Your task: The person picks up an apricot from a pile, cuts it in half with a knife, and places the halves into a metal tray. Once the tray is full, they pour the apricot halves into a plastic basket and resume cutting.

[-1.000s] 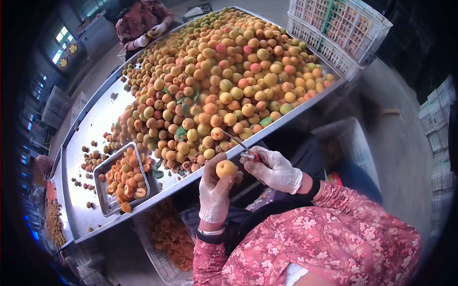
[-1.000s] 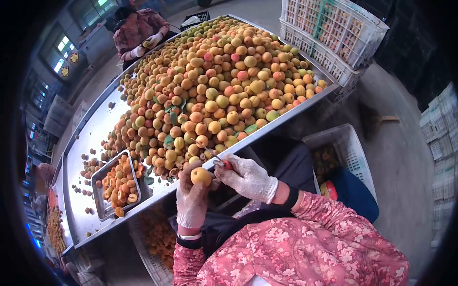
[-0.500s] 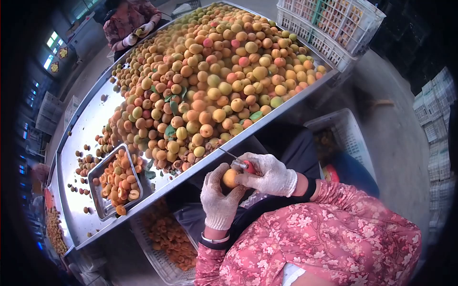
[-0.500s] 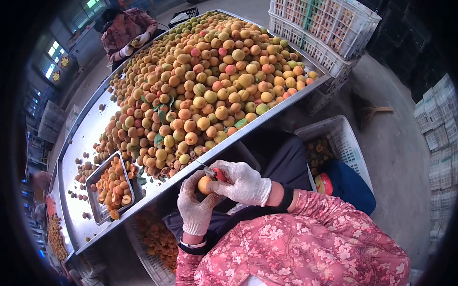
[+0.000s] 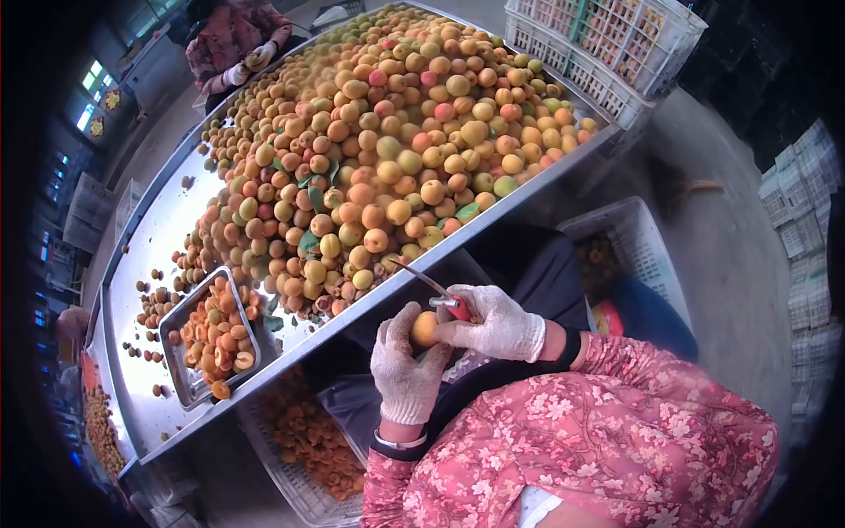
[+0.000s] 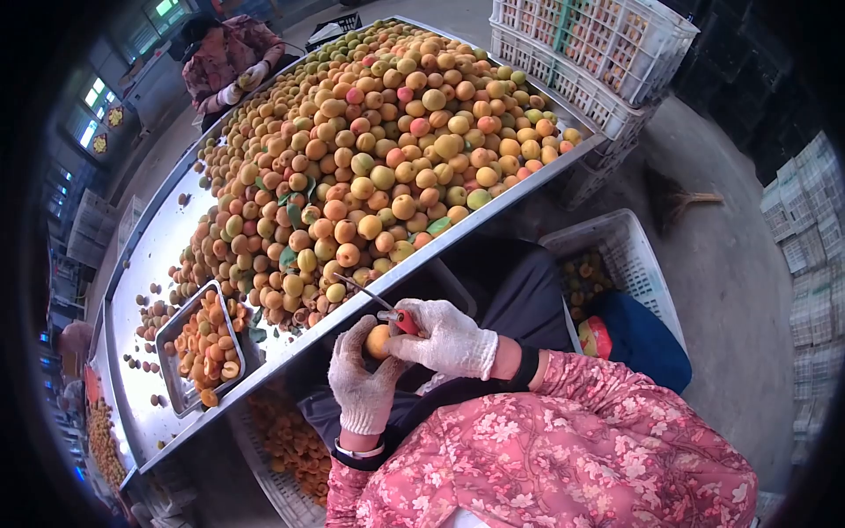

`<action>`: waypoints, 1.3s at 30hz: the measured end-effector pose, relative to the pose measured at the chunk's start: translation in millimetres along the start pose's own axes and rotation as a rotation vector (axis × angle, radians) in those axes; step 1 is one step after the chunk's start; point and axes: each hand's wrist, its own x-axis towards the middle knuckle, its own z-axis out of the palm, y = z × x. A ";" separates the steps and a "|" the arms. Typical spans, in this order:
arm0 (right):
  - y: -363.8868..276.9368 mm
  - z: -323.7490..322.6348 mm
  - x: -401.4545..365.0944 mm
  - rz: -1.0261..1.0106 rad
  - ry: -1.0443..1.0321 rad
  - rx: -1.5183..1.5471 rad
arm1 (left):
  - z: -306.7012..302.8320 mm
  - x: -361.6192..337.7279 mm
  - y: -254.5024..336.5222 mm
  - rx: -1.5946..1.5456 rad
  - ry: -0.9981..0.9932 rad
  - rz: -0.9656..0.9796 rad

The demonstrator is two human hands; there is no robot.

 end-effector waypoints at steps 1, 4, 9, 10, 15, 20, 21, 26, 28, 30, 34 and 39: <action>-2.5 0.5 -0.9 0.073 -0.029 0.139 | -0.2 -1.3 -1.0 0.002 -0.015 0.011; -10.4 1.4 -6.1 0.155 -0.097 0.294 | 9.0 -7.3 -18.3 -0.448 0.030 -0.270; 11.5 5.9 -6.4 0.079 -0.024 0.246 | -5.9 -8.4 -10.5 -0.761 -0.055 -0.460; 10.5 6.6 -7.2 0.080 -0.026 0.246 | -6.9 -8.2 -10.4 -0.781 -0.066 -0.464; 8.6 13.1 -8.5 -0.008 -0.128 0.098 | -7.1 -8.1 -14.1 -0.816 -0.080 -0.421; 2.7 8.5 -6.7 -0.051 -0.159 -0.056 | -8.4 -11.1 -16.3 -0.743 -0.091 -0.390; 2.3 8.4 -6.4 -0.077 -0.163 -0.111 | -8.4 -11.3 -15.9 -0.744 -0.091 -0.391; 1.4 9.2 -4.0 -0.089 -0.125 -0.237 | -6.4 -11.3 -16.2 -0.662 -0.046 -0.361; 1.0 10.5 -3.8 -0.091 -0.109 -0.269 | -8.7 -11.8 -18.5 -0.587 -0.082 -0.314; -0.1 11.5 -4.5 -0.064 -0.089 -0.302 | -9.3 -12.7 -19.3 -0.512 -0.118 -0.268; 1.5 13.5 -5.7 0.006 -0.105 -0.320 | -11.2 -14.1 -17.0 -0.380 -0.090 -0.215; 17.2 21.9 -9.5 -0.082 -0.087 -0.139 | -11.1 -17.6 -14.7 -0.257 -0.071 -0.144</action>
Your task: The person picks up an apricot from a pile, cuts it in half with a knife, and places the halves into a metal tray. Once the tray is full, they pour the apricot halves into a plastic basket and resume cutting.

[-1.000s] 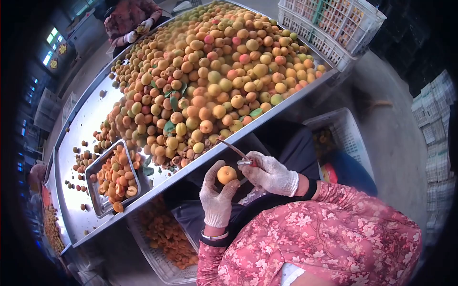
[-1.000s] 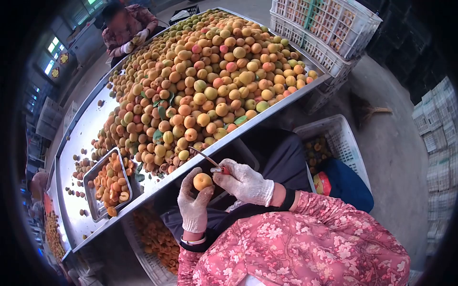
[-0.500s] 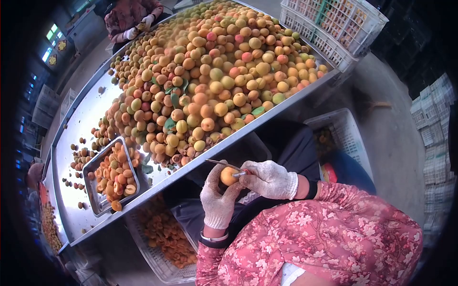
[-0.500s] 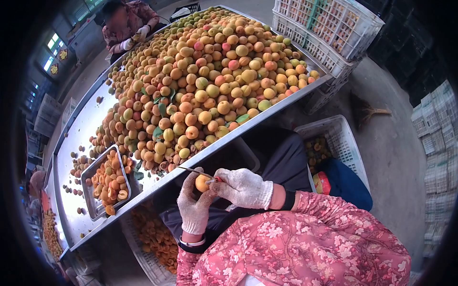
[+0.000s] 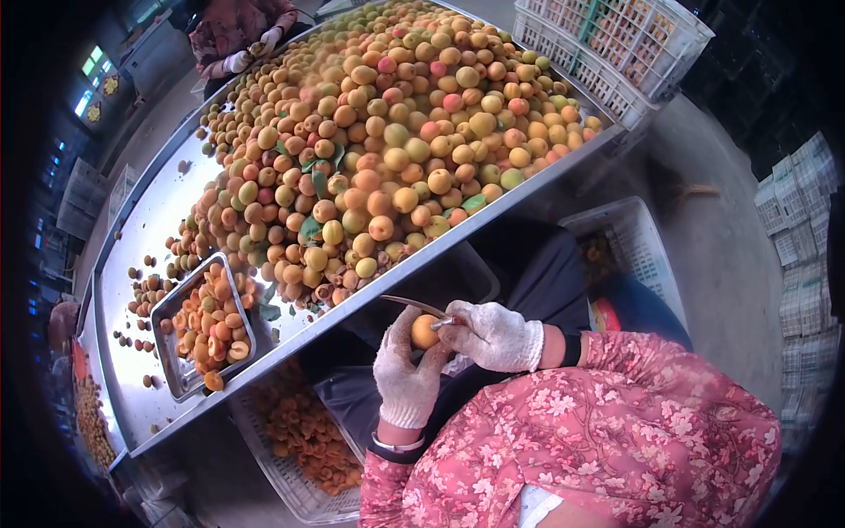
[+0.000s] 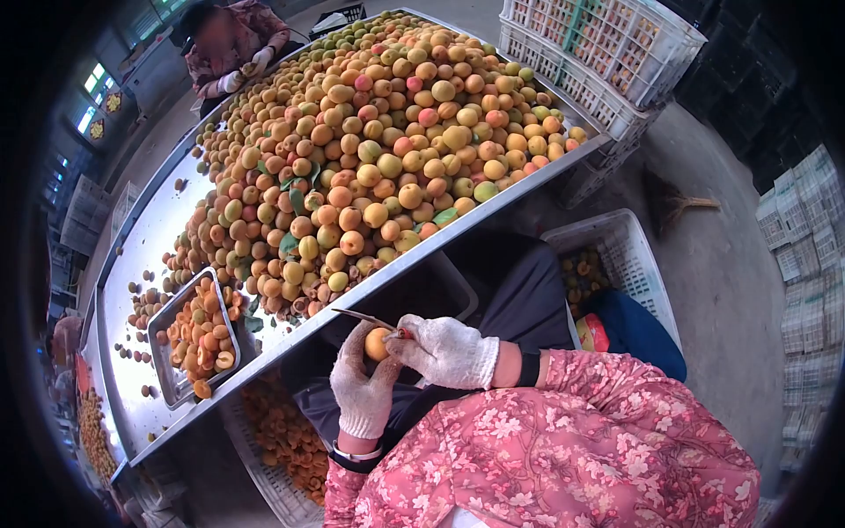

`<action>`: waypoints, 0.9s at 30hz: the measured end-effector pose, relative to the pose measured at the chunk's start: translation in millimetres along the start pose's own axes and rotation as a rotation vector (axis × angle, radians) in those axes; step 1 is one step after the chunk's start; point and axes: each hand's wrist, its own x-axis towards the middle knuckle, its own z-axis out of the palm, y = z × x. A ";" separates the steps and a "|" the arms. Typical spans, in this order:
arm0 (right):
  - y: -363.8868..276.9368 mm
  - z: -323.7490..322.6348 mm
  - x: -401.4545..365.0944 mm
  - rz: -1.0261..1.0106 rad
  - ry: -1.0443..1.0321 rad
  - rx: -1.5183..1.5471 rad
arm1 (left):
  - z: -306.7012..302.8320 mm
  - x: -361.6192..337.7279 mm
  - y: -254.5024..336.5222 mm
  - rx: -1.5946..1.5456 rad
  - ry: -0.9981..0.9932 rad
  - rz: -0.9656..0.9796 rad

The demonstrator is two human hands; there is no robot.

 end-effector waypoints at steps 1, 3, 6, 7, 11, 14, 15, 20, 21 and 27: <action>0.4 0.5 0.3 0.000 -0.001 0.000 | -0.3 -1.0 2.4 0.058 0.003 0.020; 0.9 1.5 0.8 0.024 0.003 -0.012 | 0.0 -3.5 3.7 0.119 0.006 0.038; -4.8 -1.6 5.7 -0.059 0.001 -0.097 | 0.3 -3.4 5.8 0.109 0.049 0.035; -4.9 -1.4 7.2 -0.059 0.003 -0.098 | -0.3 -2.5 8.3 0.097 0.052 0.016; -7.5 -0.5 9.2 -0.054 -0.010 -0.171 | -1.6 -3.6 3.9 0.163 0.060 0.047; 0.1 -1.1 10.1 -0.096 -0.017 -0.253 | -0.3 -5.5 3.0 0.184 0.047 0.062; 3.2 -1.3 10.4 -0.180 -0.003 -0.338 | 0.2 -6.1 2.5 0.183 0.041 0.060; -0.4 -6.3 18.0 -0.123 -0.100 -0.420 | 1.8 -9.3 -2.3 0.175 0.061 -0.015; -1.7 -7.1 18.9 -0.107 -0.140 -0.453 | 2.3 -10.4 -4.0 0.177 0.059 -0.017; 5.1 -6.2 19.4 -0.009 -0.196 -0.426 | 4.6 -10.6 -6.3 0.229 0.054 -0.010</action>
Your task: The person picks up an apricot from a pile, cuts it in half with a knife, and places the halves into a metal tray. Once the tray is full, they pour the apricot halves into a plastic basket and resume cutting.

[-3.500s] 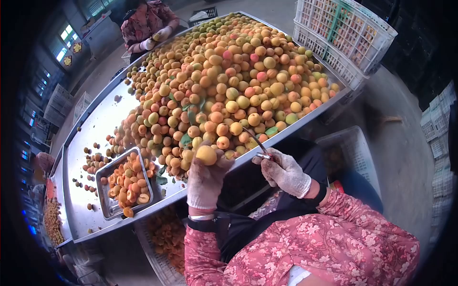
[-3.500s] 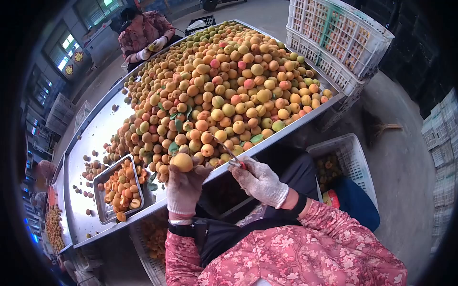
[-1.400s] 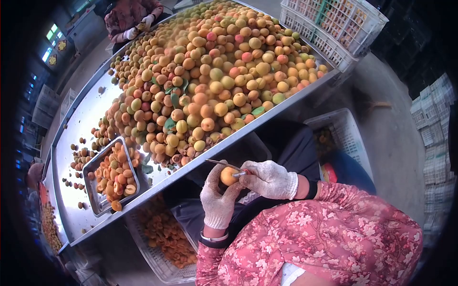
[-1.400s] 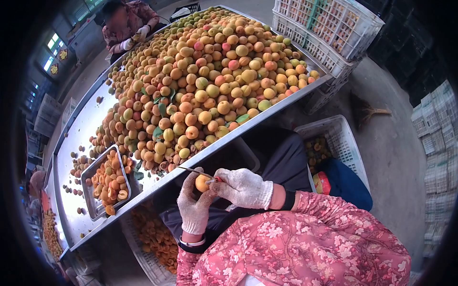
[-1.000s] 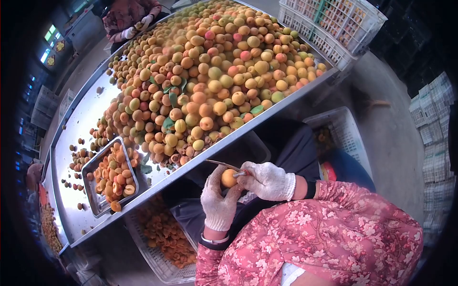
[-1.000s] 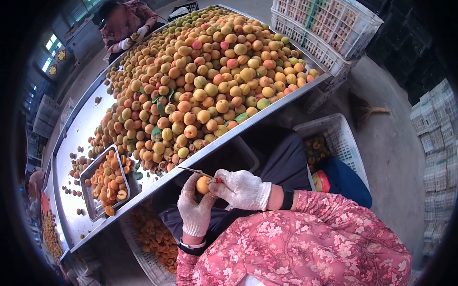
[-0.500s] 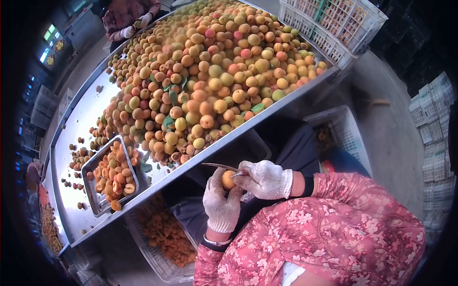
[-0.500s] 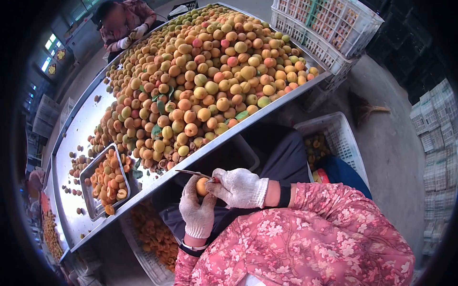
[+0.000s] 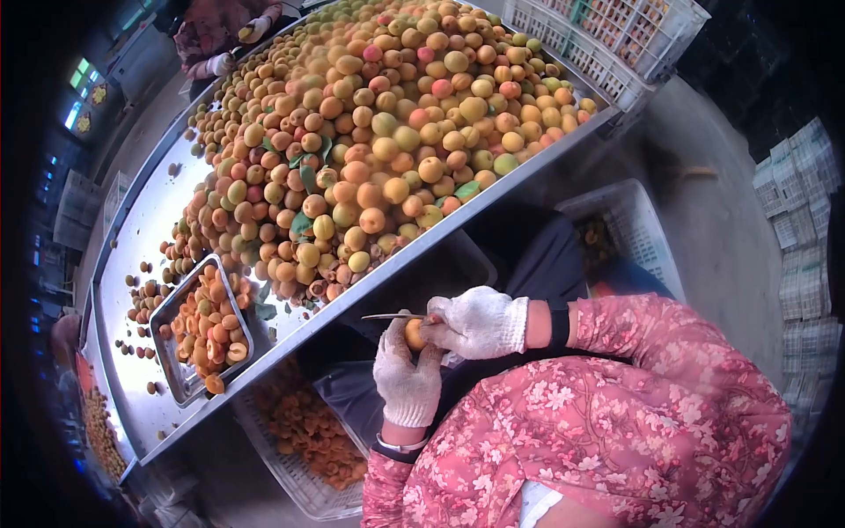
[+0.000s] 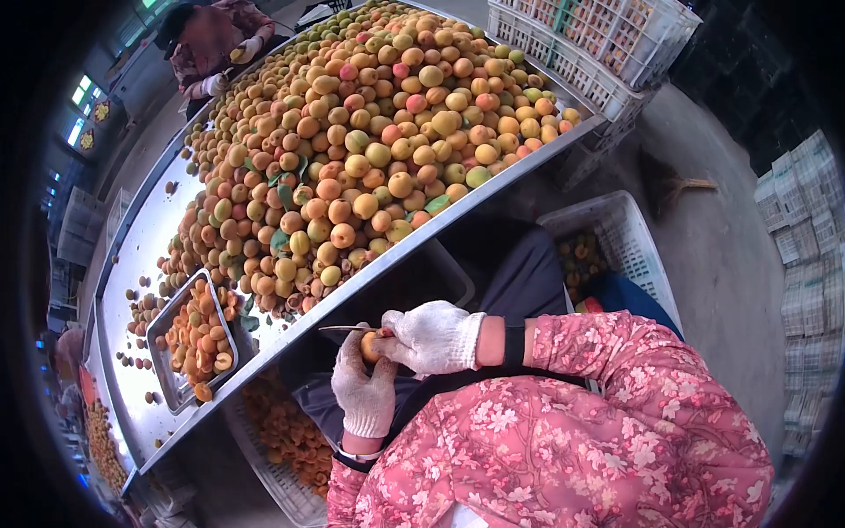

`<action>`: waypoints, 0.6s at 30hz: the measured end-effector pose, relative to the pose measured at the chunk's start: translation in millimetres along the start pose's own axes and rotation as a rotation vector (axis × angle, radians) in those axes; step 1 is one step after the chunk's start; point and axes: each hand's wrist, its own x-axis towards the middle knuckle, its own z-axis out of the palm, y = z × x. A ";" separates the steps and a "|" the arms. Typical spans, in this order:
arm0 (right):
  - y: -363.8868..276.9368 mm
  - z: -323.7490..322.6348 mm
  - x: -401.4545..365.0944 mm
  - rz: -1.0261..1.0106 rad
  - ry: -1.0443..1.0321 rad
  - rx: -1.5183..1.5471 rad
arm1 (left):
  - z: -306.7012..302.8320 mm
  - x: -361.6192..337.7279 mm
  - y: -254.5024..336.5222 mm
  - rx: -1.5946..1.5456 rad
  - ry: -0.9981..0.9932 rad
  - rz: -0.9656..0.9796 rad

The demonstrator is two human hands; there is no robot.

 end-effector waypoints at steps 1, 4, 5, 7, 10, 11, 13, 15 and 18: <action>1.0 1.1 -0.1 0.001 0.001 0.003 | -0.6 1.6 2.5 -0.011 -0.005 -0.001; 9.7 11.2 0.4 0.041 0.011 0.263 | 0.9 5.1 3.0 -0.027 -0.008 0.020; 15.0 19.4 0.5 0.006 0.065 0.443 | 1.0 6.4 2.4 -0.032 -0.010 0.044; 10.8 16.6 -1.8 -0.029 0.121 0.626 | -1.0 10.0 4.7 -0.013 -0.022 0.078; -8.7 -14.6 -9.3 0.427 -0.126 1.042 | -2.2 12.4 6.3 -0.060 -0.053 0.099; -7.0 -19.8 -11.3 0.486 -0.209 1.225 | -2.1 12.7 6.7 -0.124 -0.070 0.083; -8.9 -27.9 -19.6 0.493 -0.340 1.422 | -2.3 12.7 10.7 -0.325 -0.079 -0.016; -15.0 -23.2 -23.8 0.421 -0.285 1.437 | -4.7 15.7 15.4 -0.638 -0.136 -0.202; -13.5 -20.9 -23.8 0.291 -0.183 1.362 | -1.5 14.4 20.5 -0.817 -0.117 -0.302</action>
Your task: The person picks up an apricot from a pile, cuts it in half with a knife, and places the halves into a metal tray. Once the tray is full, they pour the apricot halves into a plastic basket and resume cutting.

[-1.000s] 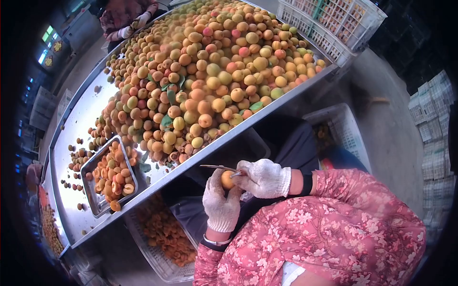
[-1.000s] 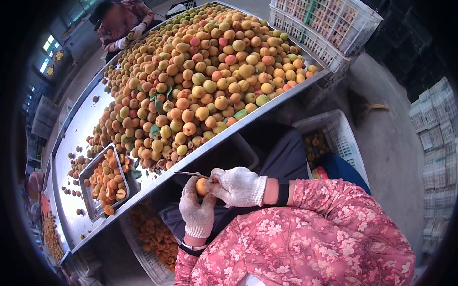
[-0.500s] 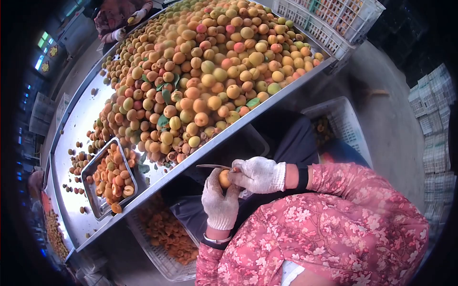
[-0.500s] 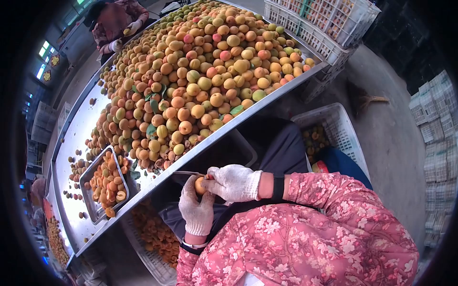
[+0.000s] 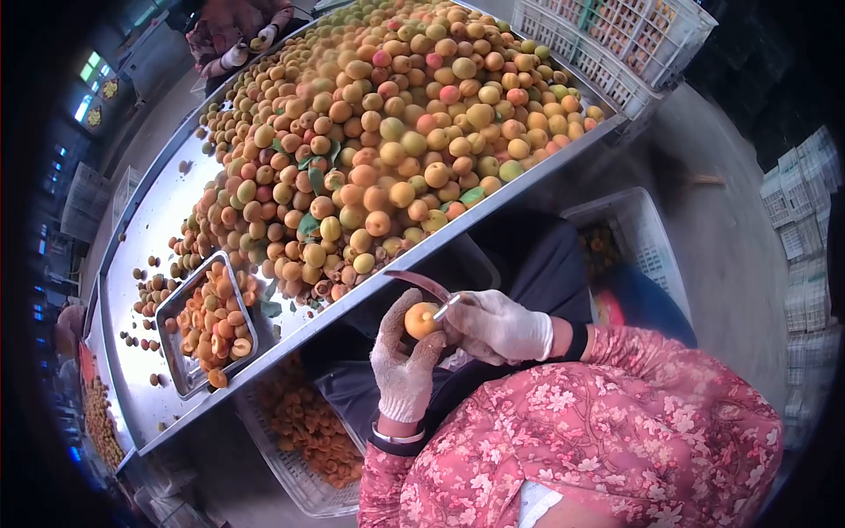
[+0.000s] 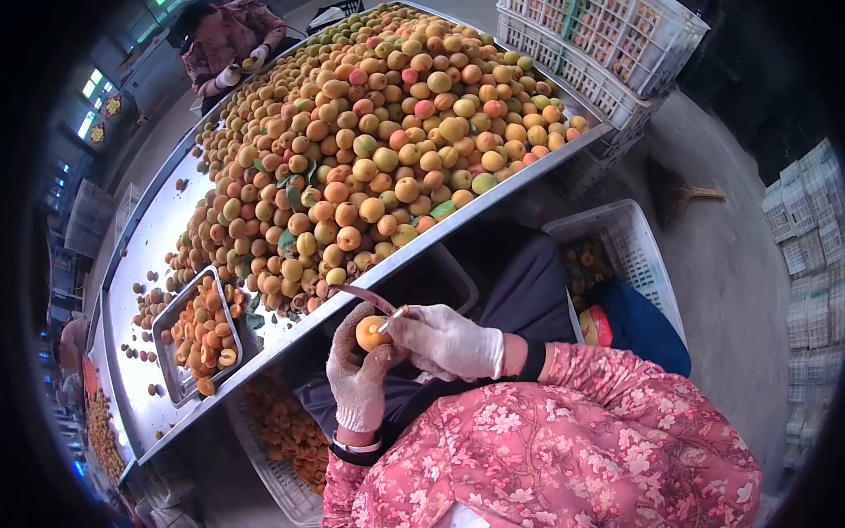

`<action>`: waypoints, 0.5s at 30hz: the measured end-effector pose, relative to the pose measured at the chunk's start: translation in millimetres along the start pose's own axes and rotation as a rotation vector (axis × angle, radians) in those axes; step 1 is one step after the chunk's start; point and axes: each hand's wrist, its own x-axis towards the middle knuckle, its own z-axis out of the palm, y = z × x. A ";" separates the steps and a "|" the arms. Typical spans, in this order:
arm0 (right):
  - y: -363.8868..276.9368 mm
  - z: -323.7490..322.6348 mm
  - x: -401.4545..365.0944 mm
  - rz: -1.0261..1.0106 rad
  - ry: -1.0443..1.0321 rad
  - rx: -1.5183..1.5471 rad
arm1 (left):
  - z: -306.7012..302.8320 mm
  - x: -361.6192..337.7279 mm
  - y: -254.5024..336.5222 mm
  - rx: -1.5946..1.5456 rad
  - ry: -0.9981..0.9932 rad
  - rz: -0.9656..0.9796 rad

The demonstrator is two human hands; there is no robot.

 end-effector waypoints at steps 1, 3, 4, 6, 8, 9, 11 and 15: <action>8.0 0.0 1.8 -0.192 0.080 -0.275 | -0.9 -0.2 -0.8 -0.003 -0.015 0.005; 11.6 -0.3 0.0 -0.407 0.196 -0.738 | -2.5 0.1 -4.3 -0.005 0.001 0.012; 11.1 0.6 -2.6 -0.411 0.195 -0.738 | -2.7 0.6 -4.9 -0.010 0.014 0.015; 12.6 4.0 -7.9 -0.394 0.266 -0.921 | -0.9 0.1 1.7 -0.036 0.011 0.017; 20.4 3.2 -7.8 -0.410 0.278 -0.907 | 0.2 -0.2 5.2 -0.064 0.011 0.019; 22.9 3.0 -8.3 -0.415 0.290 -0.968 | 0.5 0.0 6.0 -0.087 0.009 0.035; 26.7 3.1 -7.6 -0.448 0.311 -1.039 | 0.9 0.3 8.2 -0.108 0.006 0.053; 26.1 2.3 -7.9 -0.449 0.326 -1.098 | 2.8 1.7 11.1 -0.133 0.019 0.062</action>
